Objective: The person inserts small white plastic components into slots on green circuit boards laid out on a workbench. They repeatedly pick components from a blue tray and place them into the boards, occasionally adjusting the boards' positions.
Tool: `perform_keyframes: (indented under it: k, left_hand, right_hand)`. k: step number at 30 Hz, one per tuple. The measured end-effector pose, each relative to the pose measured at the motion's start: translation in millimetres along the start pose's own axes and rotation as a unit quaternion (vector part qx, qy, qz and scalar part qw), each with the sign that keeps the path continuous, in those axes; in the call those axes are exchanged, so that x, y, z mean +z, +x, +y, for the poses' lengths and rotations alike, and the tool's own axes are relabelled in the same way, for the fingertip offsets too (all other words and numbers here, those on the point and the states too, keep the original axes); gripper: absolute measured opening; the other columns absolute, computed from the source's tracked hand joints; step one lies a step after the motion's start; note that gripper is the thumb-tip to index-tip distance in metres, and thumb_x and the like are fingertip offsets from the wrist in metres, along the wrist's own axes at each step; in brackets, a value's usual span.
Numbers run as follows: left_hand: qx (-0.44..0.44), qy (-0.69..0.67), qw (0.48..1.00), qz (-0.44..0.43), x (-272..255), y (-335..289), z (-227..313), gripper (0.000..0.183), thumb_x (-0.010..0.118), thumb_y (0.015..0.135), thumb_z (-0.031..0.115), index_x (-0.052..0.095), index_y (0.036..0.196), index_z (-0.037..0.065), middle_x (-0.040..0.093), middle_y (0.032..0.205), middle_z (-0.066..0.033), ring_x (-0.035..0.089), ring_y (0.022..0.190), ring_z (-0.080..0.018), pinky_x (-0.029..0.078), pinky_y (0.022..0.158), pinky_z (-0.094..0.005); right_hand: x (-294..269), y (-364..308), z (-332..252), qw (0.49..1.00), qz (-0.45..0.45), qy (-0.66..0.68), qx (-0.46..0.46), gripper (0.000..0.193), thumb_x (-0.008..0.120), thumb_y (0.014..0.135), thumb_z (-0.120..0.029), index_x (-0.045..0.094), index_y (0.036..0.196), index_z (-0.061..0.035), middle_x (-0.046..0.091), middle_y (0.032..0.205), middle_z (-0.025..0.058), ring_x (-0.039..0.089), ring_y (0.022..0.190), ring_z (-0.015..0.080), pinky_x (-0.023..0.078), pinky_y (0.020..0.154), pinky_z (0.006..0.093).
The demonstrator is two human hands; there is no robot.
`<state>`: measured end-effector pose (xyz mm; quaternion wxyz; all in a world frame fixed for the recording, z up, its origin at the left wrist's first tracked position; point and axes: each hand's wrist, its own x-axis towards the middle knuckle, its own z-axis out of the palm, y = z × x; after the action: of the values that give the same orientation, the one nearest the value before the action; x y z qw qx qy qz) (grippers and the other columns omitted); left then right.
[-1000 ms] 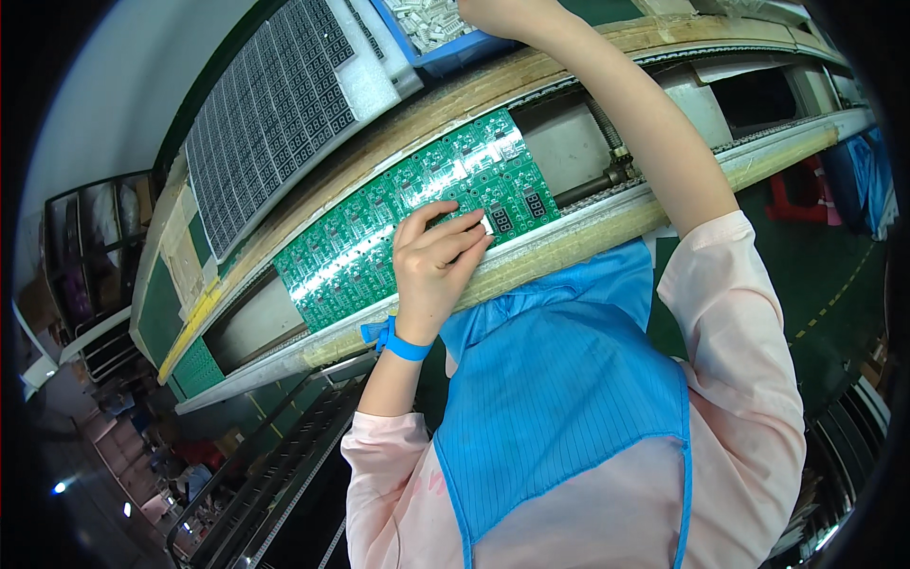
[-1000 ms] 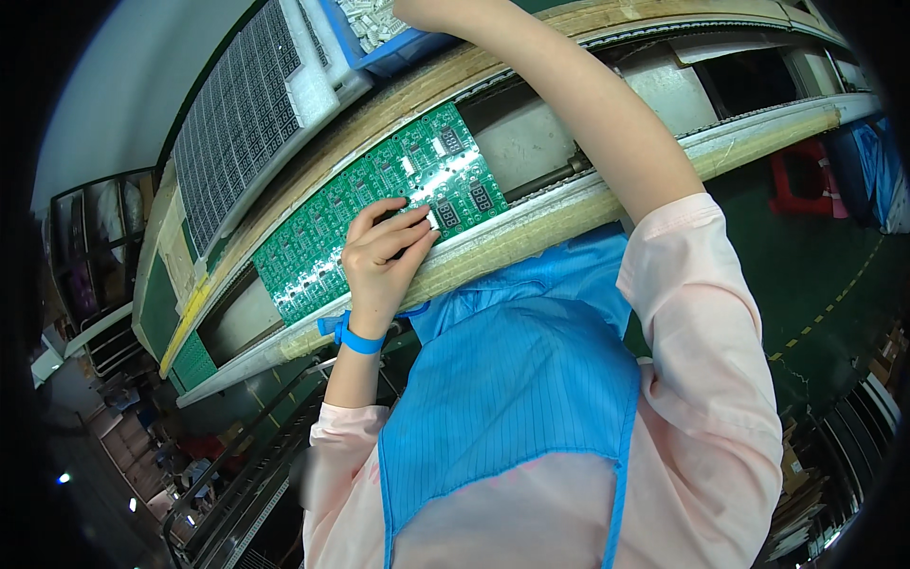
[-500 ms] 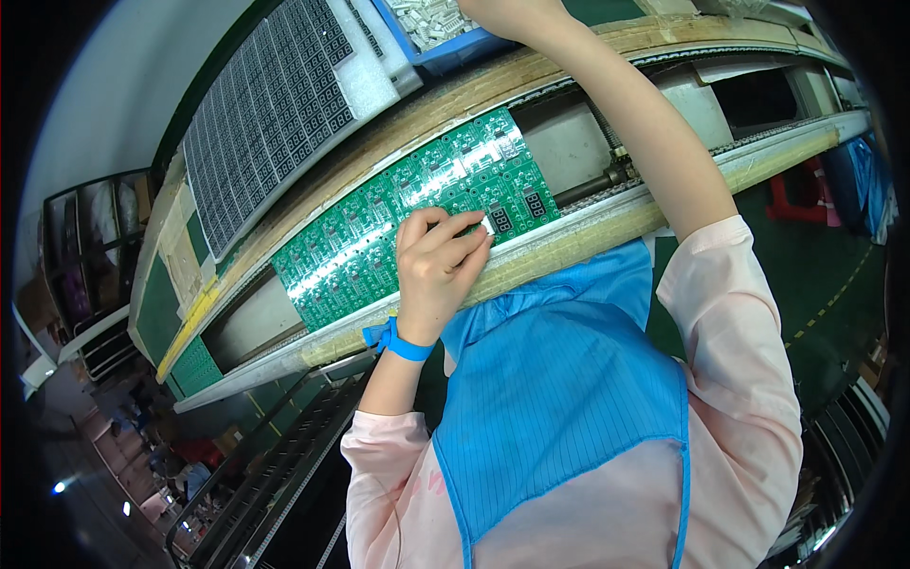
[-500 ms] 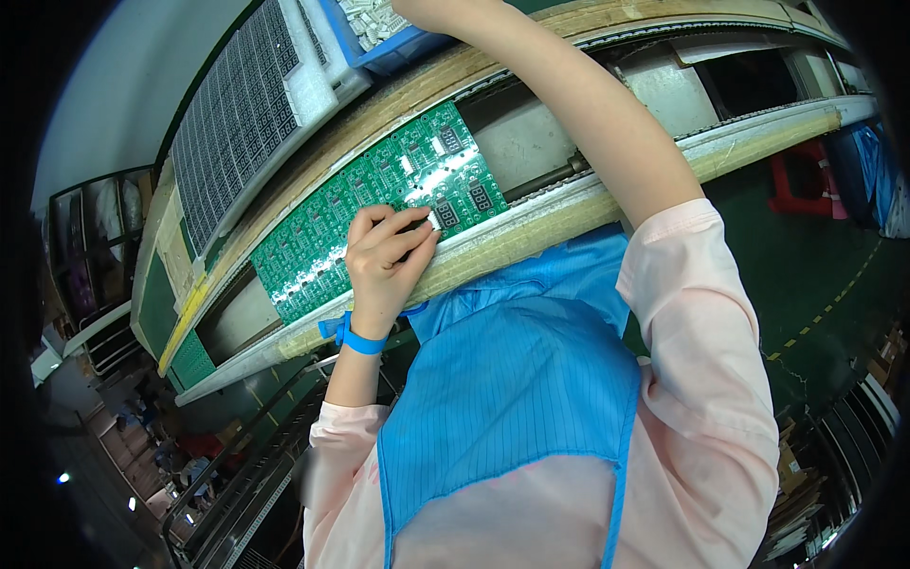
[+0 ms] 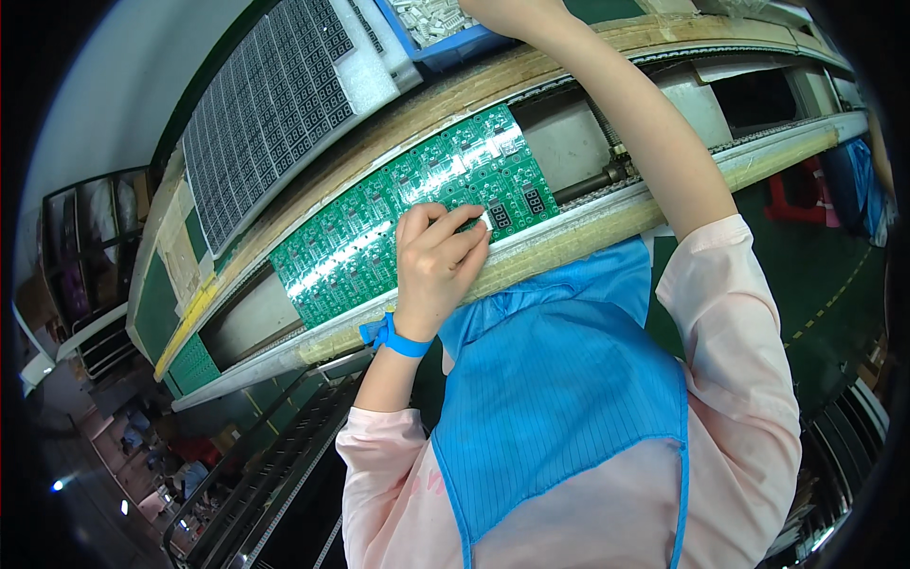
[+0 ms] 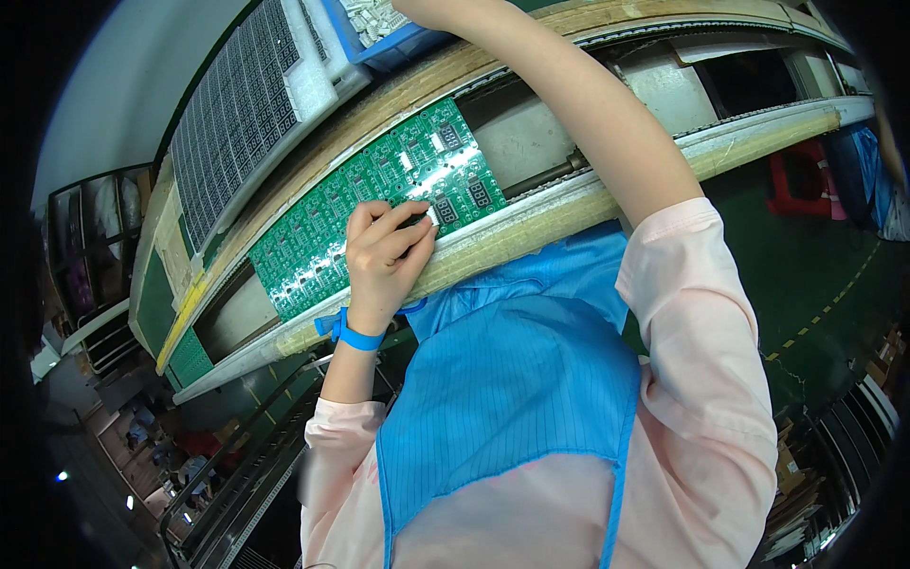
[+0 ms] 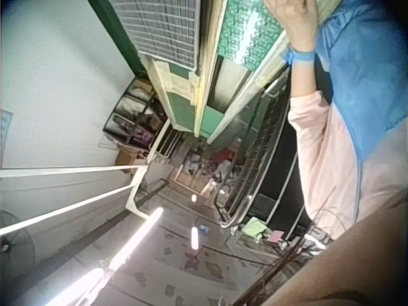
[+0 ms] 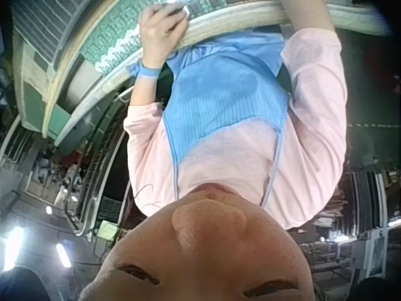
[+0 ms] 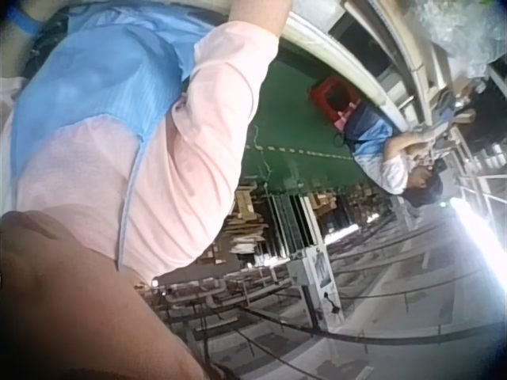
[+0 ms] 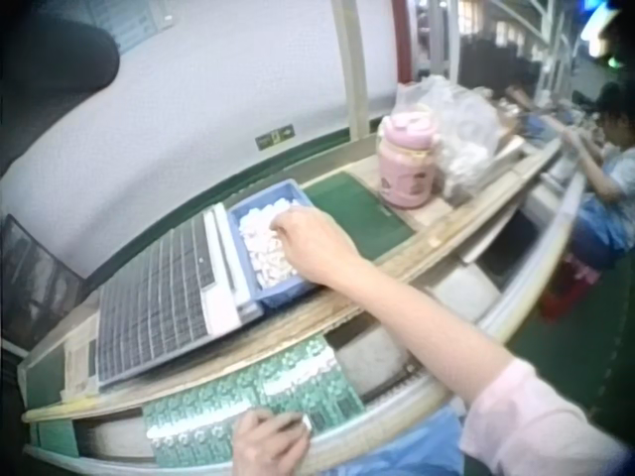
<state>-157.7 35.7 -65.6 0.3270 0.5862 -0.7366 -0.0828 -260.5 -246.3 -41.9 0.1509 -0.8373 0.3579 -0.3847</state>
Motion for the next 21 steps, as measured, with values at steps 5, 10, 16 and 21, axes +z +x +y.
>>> perform_keyframes:
  k: [5,10,16,21]
  left_hand:
    - [0.009,0.004,1.0,-0.009,-1,2,0,0.01,0.079,0.071,0.003,0.074,0.08,0.003,0.074,0.1,-0.0035,0.057,0.084,-0.0237,0.048,0.074,-0.0357]
    - [0.011,-0.005,1.0,-0.011,0,4,1,0.011,0.079,0.07,0.001,0.074,0.08,0.002,0.074,0.1,-0.005,0.057,0.084,-0.0244,0.048,0.073,-0.0357]
    - [-0.005,-0.023,1.0,-0.001,3,0,0,0.012,0.079,0.07,-0.001,0.074,0.08,0.001,0.073,0.099,-0.0061,0.057,0.084,-0.0248,0.05,0.07,-0.035]
    - [-0.022,-0.029,0.999,-0.002,2,0,1,0.013,0.08,0.07,-0.001,0.074,0.081,0.001,0.073,0.098,-0.0067,0.057,0.084,-0.024,0.05,0.07,-0.0341]
  right_hand:
    - [1,-1,1,1.0,0.002,0.001,-0.005,0.024,0.054,0.09,-0.01,0.073,0.098,0.0026,0.069,0.099,0.026,0.066,0.098,0.0401,0.051,0.088,0.0474]
    - [1,-1,3,0.995,0.08,0.044,-0.041,0.021,0.056,0.089,-0.006,0.073,0.098,0.0025,0.068,0.096,0.024,0.066,0.09,0.0395,0.053,0.083,0.0442]
    - [-47,-24,-32,0.979,0.046,0.196,-0.041,0.018,0.063,0.086,-0.001,0.073,0.101,0.0035,0.068,0.088,0.0167,0.067,0.079,0.0302,0.054,0.071,0.0382]
    - [-75,-86,-64,0.962,-0.073,0.263,-0.008,0.022,0.068,0.087,-0.006,0.074,0.107,-0.0034,0.066,0.088,0.0093,0.066,0.079,0.0183,0.053,0.066,0.0304]
